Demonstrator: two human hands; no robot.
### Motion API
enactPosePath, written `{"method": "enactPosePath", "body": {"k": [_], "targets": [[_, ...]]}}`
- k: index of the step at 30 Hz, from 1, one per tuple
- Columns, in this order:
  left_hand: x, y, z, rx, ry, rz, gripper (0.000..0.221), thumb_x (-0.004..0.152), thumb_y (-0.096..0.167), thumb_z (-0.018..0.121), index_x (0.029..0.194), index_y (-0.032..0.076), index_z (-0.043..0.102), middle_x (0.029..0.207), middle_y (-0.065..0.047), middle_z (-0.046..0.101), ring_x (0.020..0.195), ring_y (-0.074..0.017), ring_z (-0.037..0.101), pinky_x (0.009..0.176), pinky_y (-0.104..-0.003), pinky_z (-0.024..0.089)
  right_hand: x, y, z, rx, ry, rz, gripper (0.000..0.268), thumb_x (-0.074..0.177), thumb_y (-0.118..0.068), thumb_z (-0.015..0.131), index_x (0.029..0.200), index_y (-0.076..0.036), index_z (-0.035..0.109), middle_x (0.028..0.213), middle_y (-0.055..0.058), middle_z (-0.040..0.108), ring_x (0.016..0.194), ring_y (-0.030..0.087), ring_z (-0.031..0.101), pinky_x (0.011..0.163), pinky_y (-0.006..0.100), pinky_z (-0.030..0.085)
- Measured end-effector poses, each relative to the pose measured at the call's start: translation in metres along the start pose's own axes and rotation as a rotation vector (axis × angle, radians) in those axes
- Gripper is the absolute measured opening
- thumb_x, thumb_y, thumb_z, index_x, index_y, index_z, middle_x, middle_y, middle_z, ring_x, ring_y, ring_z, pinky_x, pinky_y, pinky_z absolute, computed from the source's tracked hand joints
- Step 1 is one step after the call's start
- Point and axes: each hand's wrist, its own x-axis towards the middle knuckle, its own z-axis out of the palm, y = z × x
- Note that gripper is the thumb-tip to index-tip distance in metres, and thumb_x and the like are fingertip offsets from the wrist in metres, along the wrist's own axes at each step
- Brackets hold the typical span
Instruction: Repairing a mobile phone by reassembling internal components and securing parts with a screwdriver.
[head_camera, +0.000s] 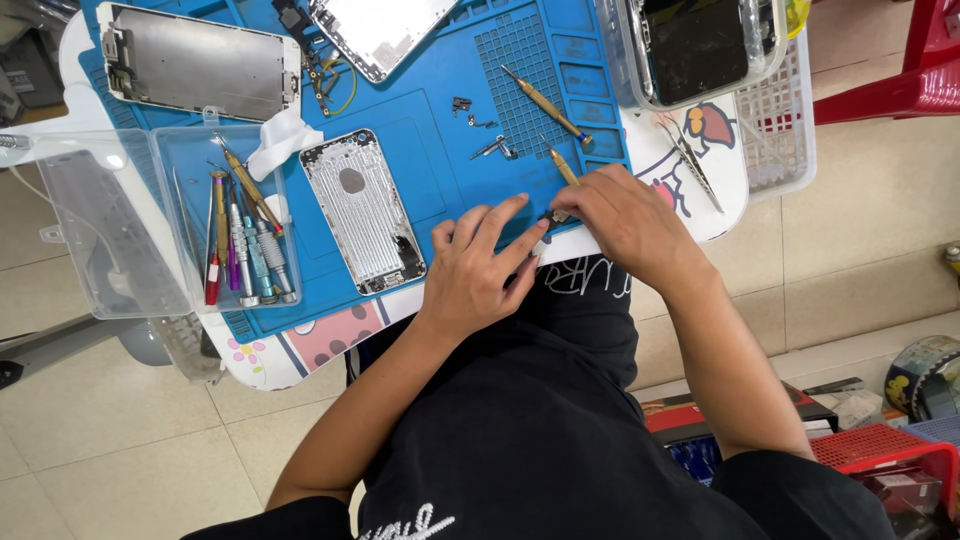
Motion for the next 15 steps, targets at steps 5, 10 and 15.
{"method": "enactPosePath", "body": {"k": [5, 10, 15], "targets": [[0.000, 0.000, -0.003, -0.013, 0.007, 0.011, 0.039, 0.090, 0.028, 0.077, 0.128, 0.018, 0.074, 0.143, -0.003, 0.057, 0.121, -0.0222, 0.055, 0.097, -0.043, 0.035, -0.001, 0.001, 0.003, -0.005, 0.032, 0.077, 0.023, 0.093, 0.001, 0.073, 0.114, -0.006, 0.065, 0.100, 0.009, 0.065, 0.098, 0.031, 0.062, 0.081, 0.040, 0.052], [-0.003, -0.001, -0.006, -0.094, 0.053, 0.032, 0.036, 0.089, 0.027, 0.079, 0.123, 0.017, 0.075, 0.135, -0.001, 0.062, 0.117, -0.0203, 0.057, 0.095, -0.041, 0.035, 0.019, -0.007, 0.003, 0.039, 0.078, 0.055, 0.026, 0.093, 0.000, 0.073, 0.116, -0.006, 0.063, 0.104, 0.009, 0.066, 0.102, 0.032, 0.061, 0.085, 0.041, 0.051], [-0.005, -0.003, -0.008, -0.162, 0.087, 0.127, 0.028, 0.089, 0.023, 0.080, 0.115, 0.016, 0.075, 0.122, 0.002, 0.067, 0.109, -0.0165, 0.061, 0.092, -0.039, 0.034, 0.034, -0.004, 0.020, 0.036, 0.057, -0.003, 0.023, 0.094, 0.001, 0.072, 0.115, -0.007, 0.064, 0.101, 0.010, 0.065, 0.100, 0.031, 0.060, 0.084, 0.042, 0.051]]}}
